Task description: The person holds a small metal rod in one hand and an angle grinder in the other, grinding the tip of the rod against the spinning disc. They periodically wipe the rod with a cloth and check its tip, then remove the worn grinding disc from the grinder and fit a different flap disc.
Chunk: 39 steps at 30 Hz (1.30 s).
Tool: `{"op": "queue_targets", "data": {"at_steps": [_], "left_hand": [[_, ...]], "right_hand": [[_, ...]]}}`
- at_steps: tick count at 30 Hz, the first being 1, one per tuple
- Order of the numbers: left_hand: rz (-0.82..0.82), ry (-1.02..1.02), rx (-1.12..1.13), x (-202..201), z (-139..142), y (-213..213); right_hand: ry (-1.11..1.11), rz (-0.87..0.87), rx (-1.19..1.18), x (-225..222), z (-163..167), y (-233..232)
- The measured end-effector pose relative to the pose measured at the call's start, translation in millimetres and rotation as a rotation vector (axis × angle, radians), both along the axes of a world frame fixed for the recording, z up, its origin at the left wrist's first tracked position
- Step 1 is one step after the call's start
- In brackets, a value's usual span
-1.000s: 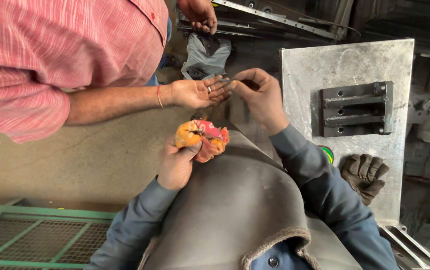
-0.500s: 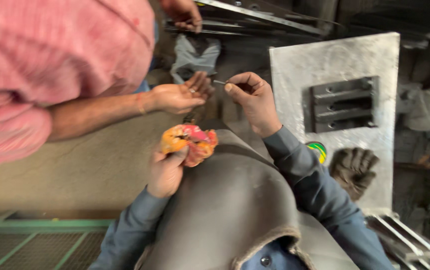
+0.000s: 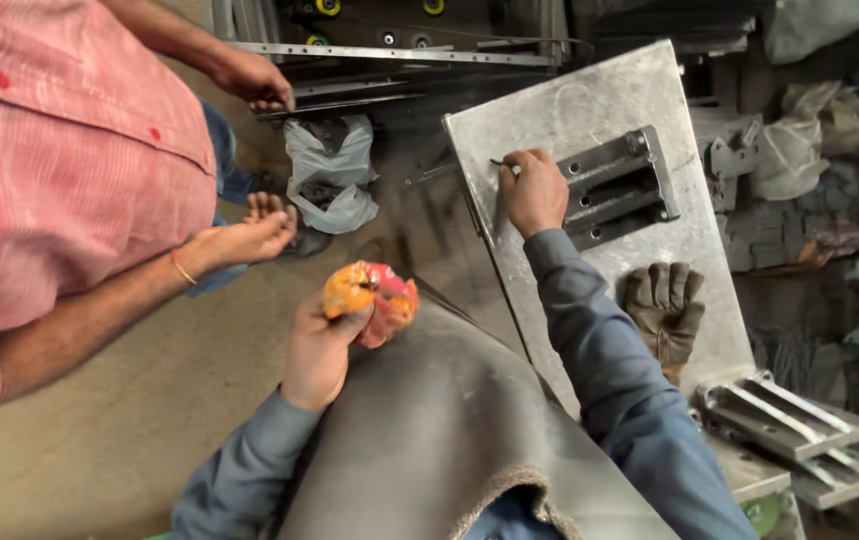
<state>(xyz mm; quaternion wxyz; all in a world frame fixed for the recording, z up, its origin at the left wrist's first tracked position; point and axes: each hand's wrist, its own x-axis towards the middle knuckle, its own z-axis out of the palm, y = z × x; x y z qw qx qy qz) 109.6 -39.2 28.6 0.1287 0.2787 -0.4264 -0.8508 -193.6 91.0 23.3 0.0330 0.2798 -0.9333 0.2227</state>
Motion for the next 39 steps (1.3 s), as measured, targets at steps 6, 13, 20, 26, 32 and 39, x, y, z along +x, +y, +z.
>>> {"op": "queue_targets", "data": {"at_steps": [6,13,20,26,32,39], "left_hand": [[-0.089,0.003,-0.052,-60.9,-12.3,1.5],[-0.267,0.168,0.001,-105.6,-13.7,10.9],[-0.436,0.221,0.152,-137.4,-14.7,12.0],[-0.509,0.149,0.207,-151.4,-29.7,2.0],[-0.496,0.097,0.229,-165.7,-37.0,-5.4],[-0.446,0.094,0.165,-180.9,-28.7,-17.5]], "right_hand": [[-0.354,-0.027,-0.302,8.7,1.2,27.2],[-0.955,0.112,-0.731,59.4,38.5,57.0],[-1.284,0.062,-0.893,63.4,59.0,53.9],[-1.135,0.170,-0.857,56.7,36.7,55.0],[-1.088,0.228,-0.901,48.0,9.9,44.9],[-1.243,-0.031,-1.050,39.0,-4.6,23.8]]}}
